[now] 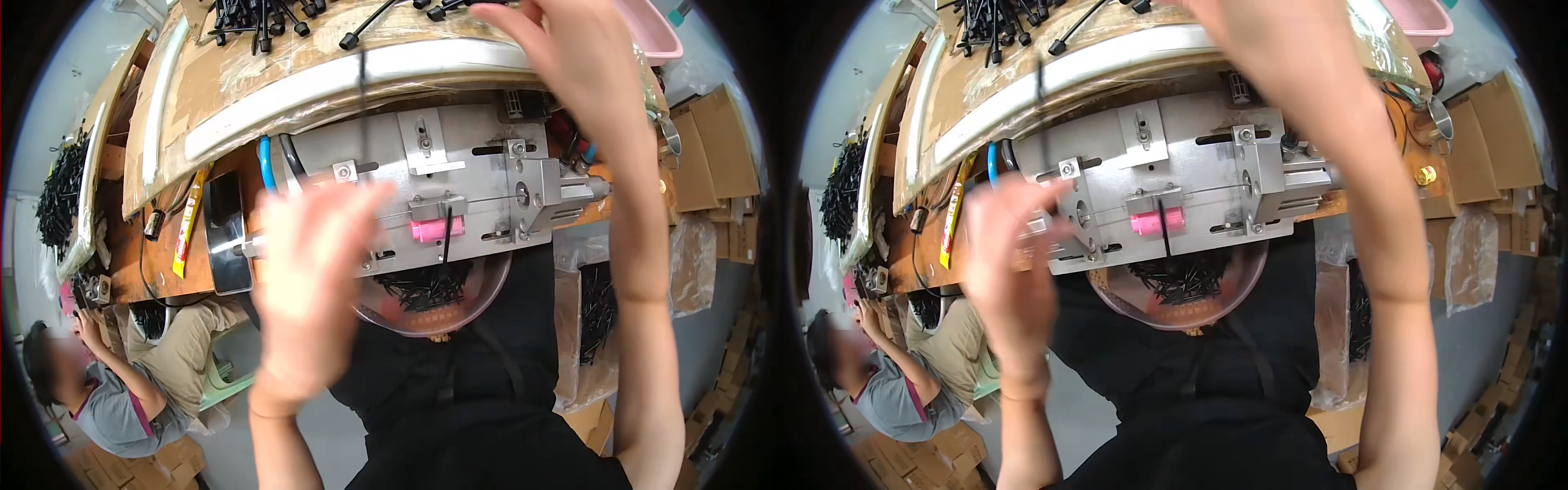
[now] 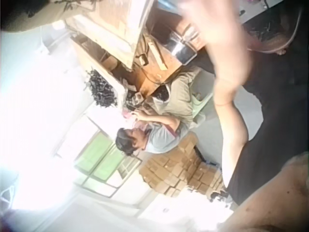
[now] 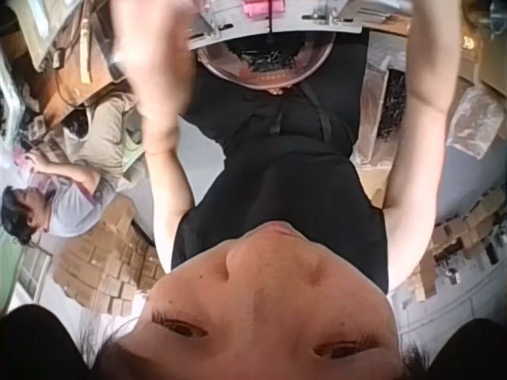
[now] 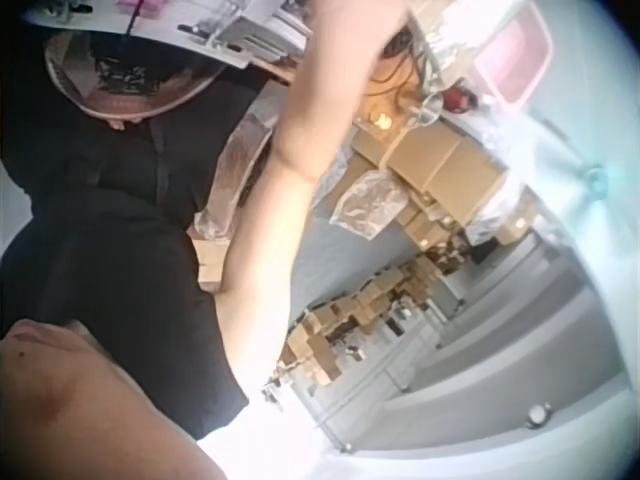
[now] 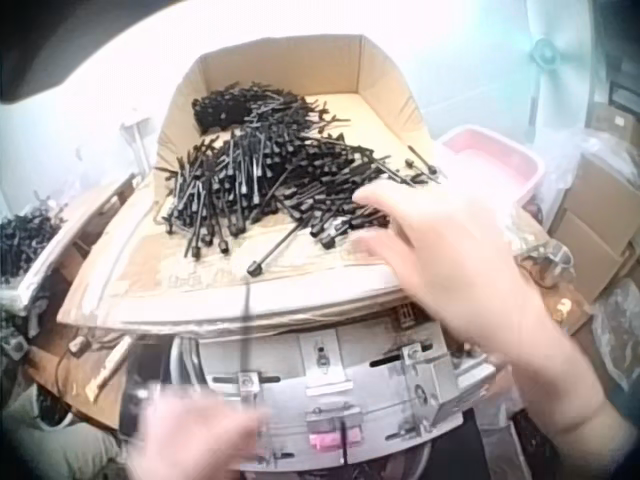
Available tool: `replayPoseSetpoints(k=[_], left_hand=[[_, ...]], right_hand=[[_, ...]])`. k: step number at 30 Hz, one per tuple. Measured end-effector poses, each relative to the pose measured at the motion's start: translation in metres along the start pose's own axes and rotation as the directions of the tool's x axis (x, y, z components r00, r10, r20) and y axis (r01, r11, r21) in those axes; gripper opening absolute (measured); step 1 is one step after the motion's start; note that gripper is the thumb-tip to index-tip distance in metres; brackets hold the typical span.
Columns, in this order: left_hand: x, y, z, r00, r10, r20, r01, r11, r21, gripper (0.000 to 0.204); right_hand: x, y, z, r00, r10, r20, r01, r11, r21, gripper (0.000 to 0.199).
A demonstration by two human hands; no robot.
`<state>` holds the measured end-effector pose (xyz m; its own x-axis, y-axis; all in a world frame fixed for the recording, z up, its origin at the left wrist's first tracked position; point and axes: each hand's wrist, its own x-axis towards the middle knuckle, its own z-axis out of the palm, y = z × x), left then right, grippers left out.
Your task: The person repeatedly picks up black cable ties from a pile on a table and inserts them into a metal jig. They manipulate the ties within the jig to secure them, then place the finished items into a clear bowl below. The process is continuous and repetitive throughout the clip.
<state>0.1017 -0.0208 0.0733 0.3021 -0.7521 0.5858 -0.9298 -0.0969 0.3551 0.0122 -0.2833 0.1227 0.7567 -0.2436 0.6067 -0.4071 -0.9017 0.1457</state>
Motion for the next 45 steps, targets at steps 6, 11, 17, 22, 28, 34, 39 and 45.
replayPoseSetpoints(k=[6, 11, 17, 22, 28, 34, 39, 45], left_hand=[[-0.061, 0.052, 0.053, 0.977, -0.108, 0.183, 0.092, 0.991, 0.094, 0.061], [-0.062, 0.047, 0.069, 0.961, -0.124, 0.247, 0.101, 0.989, 0.106, 0.070], [-0.054, 0.048, 0.060, 0.952, -0.110, 0.284, 0.085, 0.991, 0.100, 0.066], [0.032, 0.003, 0.030, 0.998, -0.015, -0.063, 0.023, 0.992, 0.128, 0.044], [0.114, -0.037, 0.004, 0.978, -0.126, 0.164, 0.122, 0.992, 0.035, 0.016], [0.080, -0.049, -0.008, 0.997, 0.044, 0.069, -0.045, 0.999, 0.003, 0.024], [-0.017, 0.017, 0.018, 0.998, -0.070, -0.006, 0.070, 0.989, 0.129, 0.071], [-0.058, 0.052, 0.055, 0.971, -0.116, 0.210, 0.070, 0.974, 0.214, 0.059]], right_hand=[[0.042, -0.006, -0.025, 0.978, -0.068, 0.198, -0.013, 0.926, 0.378, 0.032], [0.029, 0.002, -0.046, 0.954, 0.258, 0.154, -0.271, 0.516, 0.813, 0.028], [-0.053, -0.004, -0.062, 0.955, 0.295, 0.037, -0.208, 0.577, 0.790, 0.017], [-0.151, -0.086, -0.033, 0.996, 0.006, 0.084, -0.068, 0.642, 0.764, 0.041], [-0.184, -0.126, 0.005, 0.996, 0.033, 0.084, -0.084, 0.673, 0.735, 0.062], [-0.174, -0.123, 0.010, 0.990, 0.010, 0.138, -0.106, 0.692, 0.714, 0.067], [-0.145, -0.091, -0.020, 0.978, -0.117, 0.174, -0.031, 0.738, 0.674, 0.062], [-0.095, -0.059, -0.040, 0.982, 0.183, -0.035, -0.117, 0.749, 0.652, 0.022]])
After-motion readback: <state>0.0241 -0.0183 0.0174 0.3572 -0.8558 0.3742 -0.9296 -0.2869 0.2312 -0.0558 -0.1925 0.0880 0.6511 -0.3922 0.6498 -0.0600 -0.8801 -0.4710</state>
